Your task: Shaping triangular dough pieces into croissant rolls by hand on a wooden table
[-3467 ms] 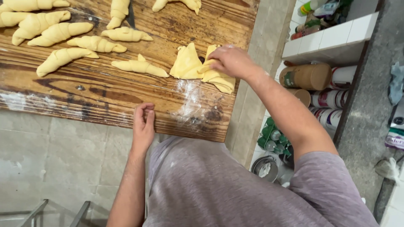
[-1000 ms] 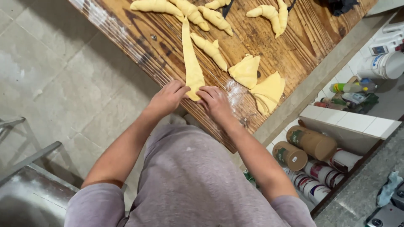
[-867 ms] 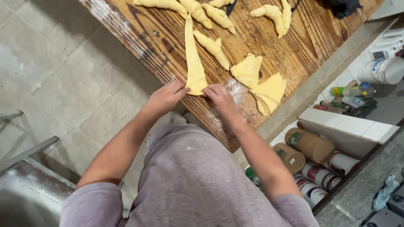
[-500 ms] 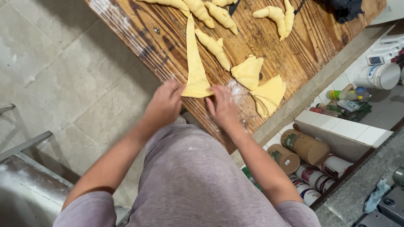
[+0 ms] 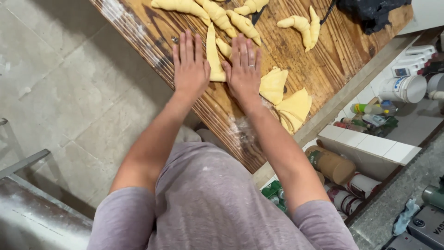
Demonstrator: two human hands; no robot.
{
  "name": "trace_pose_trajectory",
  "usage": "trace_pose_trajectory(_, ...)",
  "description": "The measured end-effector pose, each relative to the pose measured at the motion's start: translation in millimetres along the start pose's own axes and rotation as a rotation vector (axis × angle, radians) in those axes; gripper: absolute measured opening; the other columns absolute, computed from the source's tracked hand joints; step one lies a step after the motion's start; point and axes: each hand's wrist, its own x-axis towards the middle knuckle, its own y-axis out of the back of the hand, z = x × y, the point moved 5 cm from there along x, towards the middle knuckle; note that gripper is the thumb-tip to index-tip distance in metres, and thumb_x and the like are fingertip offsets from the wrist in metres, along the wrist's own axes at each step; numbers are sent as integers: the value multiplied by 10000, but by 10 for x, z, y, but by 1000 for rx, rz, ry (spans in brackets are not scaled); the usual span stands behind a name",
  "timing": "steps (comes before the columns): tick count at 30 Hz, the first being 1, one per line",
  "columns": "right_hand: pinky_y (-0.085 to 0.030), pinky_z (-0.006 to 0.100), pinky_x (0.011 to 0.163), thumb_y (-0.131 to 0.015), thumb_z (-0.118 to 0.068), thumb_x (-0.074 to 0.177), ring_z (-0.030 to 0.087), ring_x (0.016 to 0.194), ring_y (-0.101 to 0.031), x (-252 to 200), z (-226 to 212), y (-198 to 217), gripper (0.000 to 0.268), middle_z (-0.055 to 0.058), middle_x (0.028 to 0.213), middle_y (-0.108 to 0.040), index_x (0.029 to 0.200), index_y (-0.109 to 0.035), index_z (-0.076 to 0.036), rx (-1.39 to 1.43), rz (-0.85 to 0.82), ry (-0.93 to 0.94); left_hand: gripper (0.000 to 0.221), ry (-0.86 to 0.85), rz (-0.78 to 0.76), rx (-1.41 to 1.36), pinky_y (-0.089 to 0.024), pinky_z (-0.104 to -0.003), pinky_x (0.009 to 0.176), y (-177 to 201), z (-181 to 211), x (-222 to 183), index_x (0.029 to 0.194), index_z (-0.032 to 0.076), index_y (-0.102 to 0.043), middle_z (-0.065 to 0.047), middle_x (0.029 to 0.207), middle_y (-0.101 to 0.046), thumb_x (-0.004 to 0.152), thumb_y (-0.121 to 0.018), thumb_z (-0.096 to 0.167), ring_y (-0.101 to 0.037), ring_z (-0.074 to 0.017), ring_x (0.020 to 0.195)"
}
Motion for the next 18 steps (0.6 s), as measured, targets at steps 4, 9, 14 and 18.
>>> trace_pose_trajectory(4, -315, 475, 1221, -614, -335, 995, 277, 1427, -404, -132, -445, 637, 573, 110, 1552, -447, 1486, -456, -83, 322, -267, 228, 545, -410, 36, -193, -197, -580, 1227, 316, -110, 147, 1527, -60, -317, -281, 1559, -350, 1048, -406, 184, -351, -424, 1441)
trace_pose_trajectory(9, -532, 405, 883, -602, -150, 993, 288, 1057, -643, -709, -213, -512, 254, 88, 1161, -666, 1240, -655, -116, 429, 232, 437, 606, -774, 135, 66, -153, -460, 1264, -336, -363, 168, 1560, 103, -417, -91, 1604, -408, 1026, -369, 384, -309, -226, 1520)
trace_pose_trajectory(14, -431, 440, 1148, -621, -458, 970, 266, 1327, -555, -1085, -511, -177, 573, 92, 1439, -584, 1459, -572, -164, 189, 257, 329, 581, -731, 75, -121, -235, -526, 1246, -469, -340, 169, 1485, 138, -521, -90, 1535, -490, 949, -521, 360, -364, -274, 1505)
trace_pose_trajectory(18, -236, 578, 1223, -435, -605, 1041, 391, 1527, -280, -287, -546, -133, 760, 207, 1655, -294, 1583, -391, -75, 215, 114, 206, 501, -542, 84, -686, -332, -532, 1185, -426, -496, 405, 1429, 105, -526, -125, 1366, -558, 940, -611, 174, -494, -343, 1382)
